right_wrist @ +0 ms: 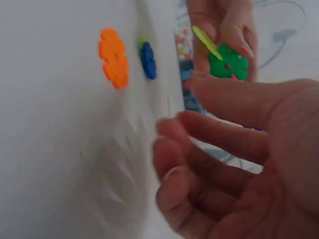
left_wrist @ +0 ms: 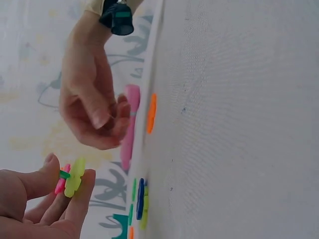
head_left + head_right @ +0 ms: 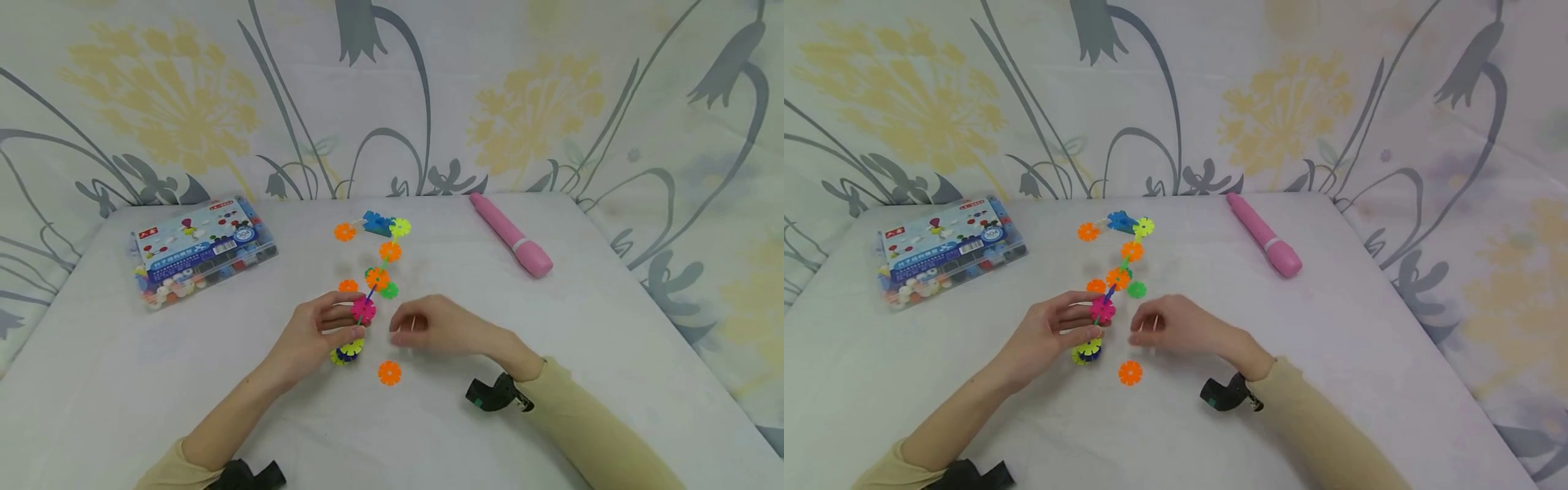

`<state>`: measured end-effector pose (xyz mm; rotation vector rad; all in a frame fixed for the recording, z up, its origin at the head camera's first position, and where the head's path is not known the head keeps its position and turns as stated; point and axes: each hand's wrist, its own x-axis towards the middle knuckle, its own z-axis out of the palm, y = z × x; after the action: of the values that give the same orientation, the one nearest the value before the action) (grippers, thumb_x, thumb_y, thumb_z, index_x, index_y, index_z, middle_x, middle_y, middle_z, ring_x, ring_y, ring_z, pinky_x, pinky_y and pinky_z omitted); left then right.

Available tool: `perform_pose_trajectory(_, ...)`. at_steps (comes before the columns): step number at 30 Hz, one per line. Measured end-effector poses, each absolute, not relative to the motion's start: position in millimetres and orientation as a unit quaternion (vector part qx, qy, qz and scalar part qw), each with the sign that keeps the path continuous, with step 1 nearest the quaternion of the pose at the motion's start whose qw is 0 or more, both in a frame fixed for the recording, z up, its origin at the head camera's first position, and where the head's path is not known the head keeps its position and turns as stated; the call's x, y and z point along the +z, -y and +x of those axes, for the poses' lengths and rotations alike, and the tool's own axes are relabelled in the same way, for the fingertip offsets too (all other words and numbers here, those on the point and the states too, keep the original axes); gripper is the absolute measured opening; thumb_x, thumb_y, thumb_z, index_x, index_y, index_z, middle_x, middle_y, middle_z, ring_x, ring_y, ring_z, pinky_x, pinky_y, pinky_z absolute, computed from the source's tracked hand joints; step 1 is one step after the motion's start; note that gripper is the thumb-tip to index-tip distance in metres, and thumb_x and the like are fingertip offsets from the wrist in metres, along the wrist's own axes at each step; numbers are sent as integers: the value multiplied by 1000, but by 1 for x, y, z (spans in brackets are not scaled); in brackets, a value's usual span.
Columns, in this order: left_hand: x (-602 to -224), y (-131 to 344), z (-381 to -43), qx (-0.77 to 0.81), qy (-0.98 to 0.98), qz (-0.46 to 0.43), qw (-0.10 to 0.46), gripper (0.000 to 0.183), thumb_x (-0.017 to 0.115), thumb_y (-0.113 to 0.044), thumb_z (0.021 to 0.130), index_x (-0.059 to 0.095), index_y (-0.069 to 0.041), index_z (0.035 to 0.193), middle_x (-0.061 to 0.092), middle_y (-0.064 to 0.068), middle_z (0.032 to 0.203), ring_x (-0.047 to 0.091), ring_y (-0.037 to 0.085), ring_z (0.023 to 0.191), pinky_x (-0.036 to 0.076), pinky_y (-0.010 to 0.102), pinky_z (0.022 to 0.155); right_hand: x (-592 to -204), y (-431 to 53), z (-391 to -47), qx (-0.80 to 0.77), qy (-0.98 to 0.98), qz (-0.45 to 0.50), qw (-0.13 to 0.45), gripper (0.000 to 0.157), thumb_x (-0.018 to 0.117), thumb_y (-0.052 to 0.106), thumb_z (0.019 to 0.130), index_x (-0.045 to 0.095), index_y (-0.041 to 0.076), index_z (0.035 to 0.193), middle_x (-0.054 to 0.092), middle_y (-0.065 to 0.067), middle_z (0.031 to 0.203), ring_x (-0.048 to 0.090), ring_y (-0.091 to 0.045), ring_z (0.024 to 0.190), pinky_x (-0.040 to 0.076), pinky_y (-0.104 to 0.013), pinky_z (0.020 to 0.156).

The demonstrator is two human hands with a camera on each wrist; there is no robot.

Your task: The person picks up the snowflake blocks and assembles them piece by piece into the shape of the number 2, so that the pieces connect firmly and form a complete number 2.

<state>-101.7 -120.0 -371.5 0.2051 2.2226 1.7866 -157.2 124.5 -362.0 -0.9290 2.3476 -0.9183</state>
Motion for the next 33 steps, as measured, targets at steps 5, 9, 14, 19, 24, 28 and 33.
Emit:
perform_pose_trajectory(5,-372,122,-102,619,-771,76,130,49,69,-10,94,54,-9,140,69,14,125,65,30,118,54,40,99,-374,-113,-140,-237,-847,-405,250,23,80,26,86,69,17,103,57,8,92,53,-6,74,48,-22,71)
perform_pose_trajectory(9,-373,122,-103,617,-773,80,124,48,68,-9,95,53,-8,141,69,15,125,65,31,118,53,41,99,-376,-109,-137,-240,-845,-407,250,22,81,20,84,64,17,97,56,7,89,52,-7,75,47,-21,70)
perform_pose_trajectory(14,-373,121,-104,616,-775,75,118,49,68,-8,95,53,-9,141,69,15,124,65,30,118,53,41,99,-374,-110,-140,-274,-833,-411,250,19,80,15,86,62,19,91,58,10,79,53,-5,70,48,-21,66)
perform_pose_trajectory(19,-372,121,-106,617,-777,63,110,50,68,-10,95,52,-11,143,69,13,124,65,29,118,54,39,98,-364,-113,-146,-338,-836,-396,175,10,74,7,89,70,14,93,69,8,83,63,-3,76,55,-21,74)
perform_pose_trajectory(24,-371,122,-106,625,-773,55,94,51,67,-9,95,52,-12,144,68,14,126,64,29,119,54,36,98,-357,-108,-147,-428,-820,-373,74,9,75,2,86,73,7,94,72,-1,88,68,-10,79,59,-24,79)
perform_pose_trajectory(28,-372,122,-105,634,-766,55,90,50,65,-10,97,51,-11,144,66,14,130,63,30,121,54,31,97,-365,-98,-144,-458,-808,-371,13,8,77,5,86,73,8,92,67,0,89,64,-9,80,58,-24,75)
perform_pose_trajectory(33,-372,120,-104,657,-744,55,106,51,62,-10,99,46,-10,147,61,14,137,57,30,127,52,26,98,-375,-92,-141,-461,-800,-383,-22,9,78,3,84,73,8,90,65,1,85,63,-8,75,57,-23,70)
